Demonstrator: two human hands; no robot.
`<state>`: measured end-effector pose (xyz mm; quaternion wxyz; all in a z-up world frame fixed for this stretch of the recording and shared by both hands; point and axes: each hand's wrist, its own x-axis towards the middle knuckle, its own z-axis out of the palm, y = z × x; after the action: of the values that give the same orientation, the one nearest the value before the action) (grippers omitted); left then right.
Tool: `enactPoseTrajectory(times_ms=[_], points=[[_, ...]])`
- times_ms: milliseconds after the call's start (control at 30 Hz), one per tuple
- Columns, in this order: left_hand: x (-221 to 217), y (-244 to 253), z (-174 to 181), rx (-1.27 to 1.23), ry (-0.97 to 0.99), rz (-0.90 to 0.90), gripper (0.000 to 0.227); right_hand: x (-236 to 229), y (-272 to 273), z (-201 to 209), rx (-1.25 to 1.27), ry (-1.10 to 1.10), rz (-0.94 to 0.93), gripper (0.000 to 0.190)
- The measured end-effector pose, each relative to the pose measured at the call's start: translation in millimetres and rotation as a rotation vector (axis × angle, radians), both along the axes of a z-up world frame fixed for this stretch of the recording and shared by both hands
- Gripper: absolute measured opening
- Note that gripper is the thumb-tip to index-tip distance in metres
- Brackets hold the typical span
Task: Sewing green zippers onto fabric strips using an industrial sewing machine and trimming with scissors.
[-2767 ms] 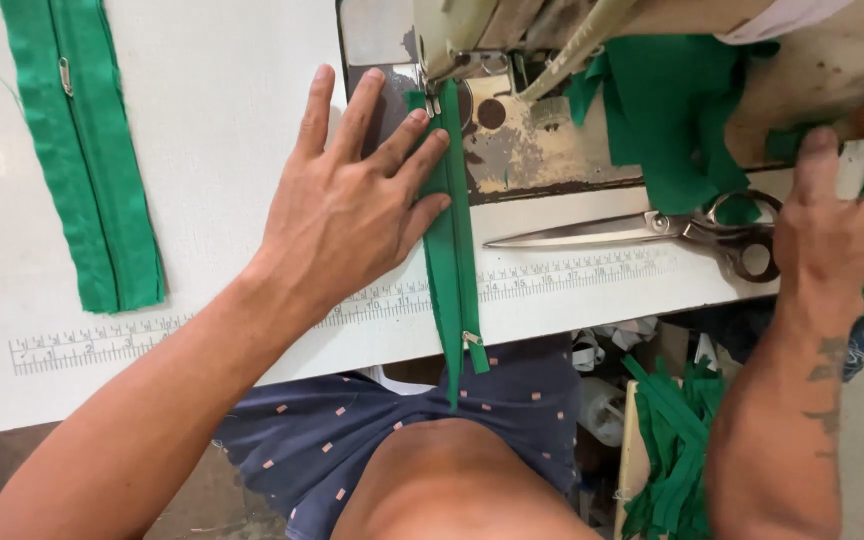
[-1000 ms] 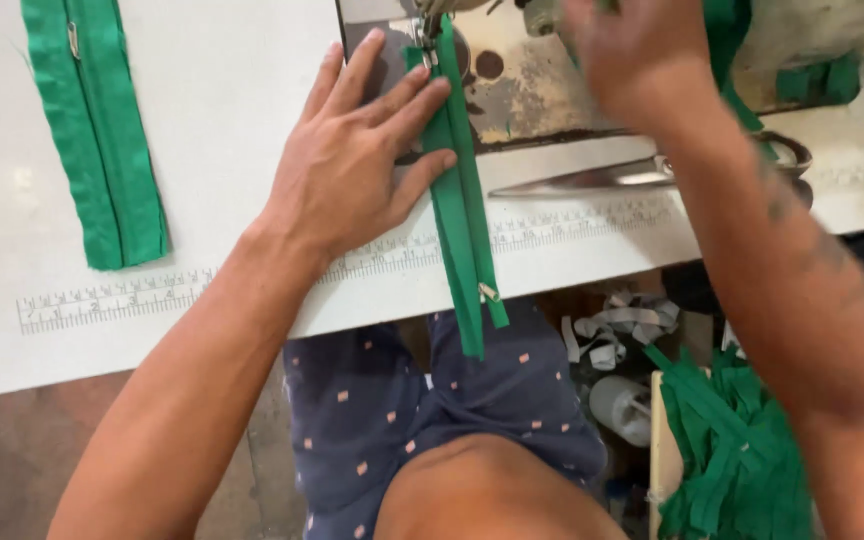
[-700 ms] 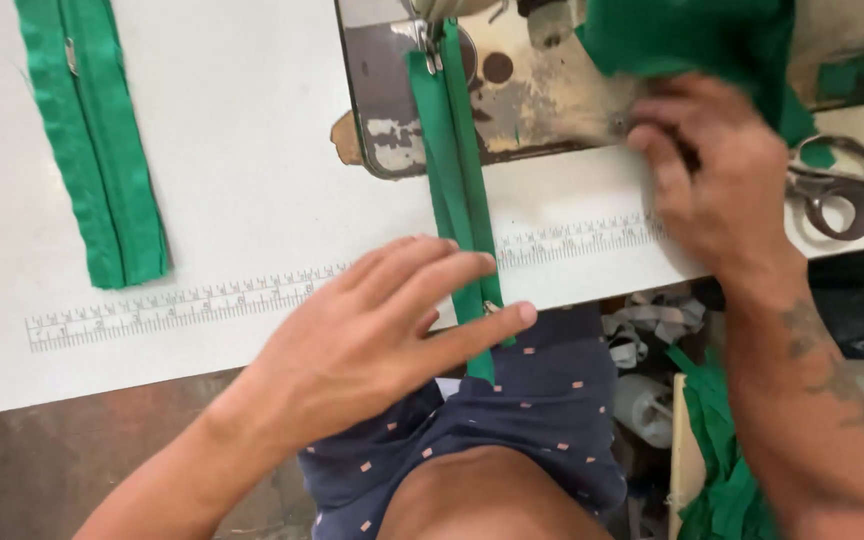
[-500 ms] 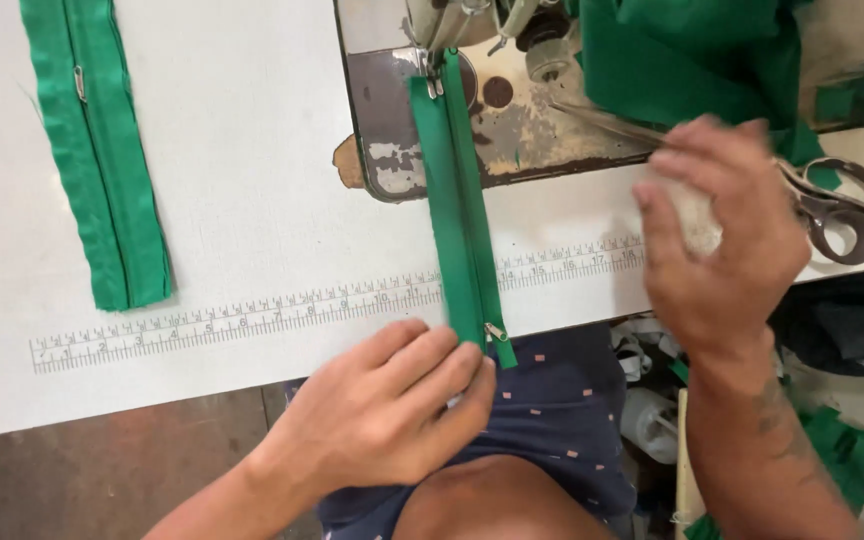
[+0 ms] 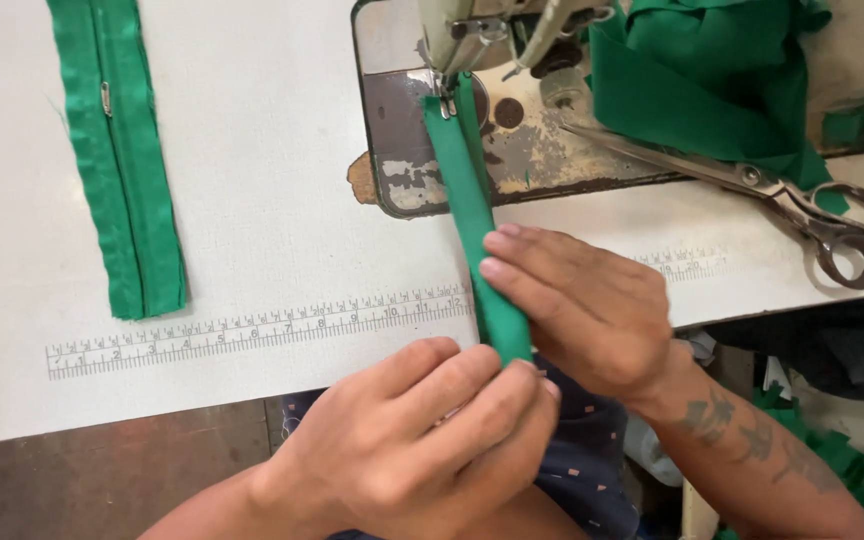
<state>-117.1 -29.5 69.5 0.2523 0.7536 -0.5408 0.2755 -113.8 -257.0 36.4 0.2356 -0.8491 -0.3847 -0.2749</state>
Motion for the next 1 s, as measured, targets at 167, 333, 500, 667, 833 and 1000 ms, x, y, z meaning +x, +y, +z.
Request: enactPoseTrajectory(times_ms=[167, 333, 500, 667, 833, 1000], points=[[39, 23, -36, -0.009, 0.214, 0.023, 0.029, -4, -6, -8, 0.119, 0.040, -0.064, 0.030], [80, 20, -52, 0.077, 0.288, 0.123, 0.016, -18, 6, -29, -0.058, 0.101, -0.077, 0.031], [84, 12, -69, 0.085, 0.313, 0.076, 0.020, -24, 8, -35, -0.103, 0.147, -0.100, 0.026], [81, 12, -74, 0.069, 0.343, 0.080, 0.023, -27, 8, -32, -0.031, 0.114, -0.112, 0.029], [80, 11, -74, 0.070, 0.348, 0.097, 0.025, -25, 8, -34, -0.068, 0.142, -0.099, 0.027], [81, 9, -73, 0.099, 0.320, 0.099, 0.029, -23, 9, -32, -0.081, 0.153, -0.092, 0.028]])
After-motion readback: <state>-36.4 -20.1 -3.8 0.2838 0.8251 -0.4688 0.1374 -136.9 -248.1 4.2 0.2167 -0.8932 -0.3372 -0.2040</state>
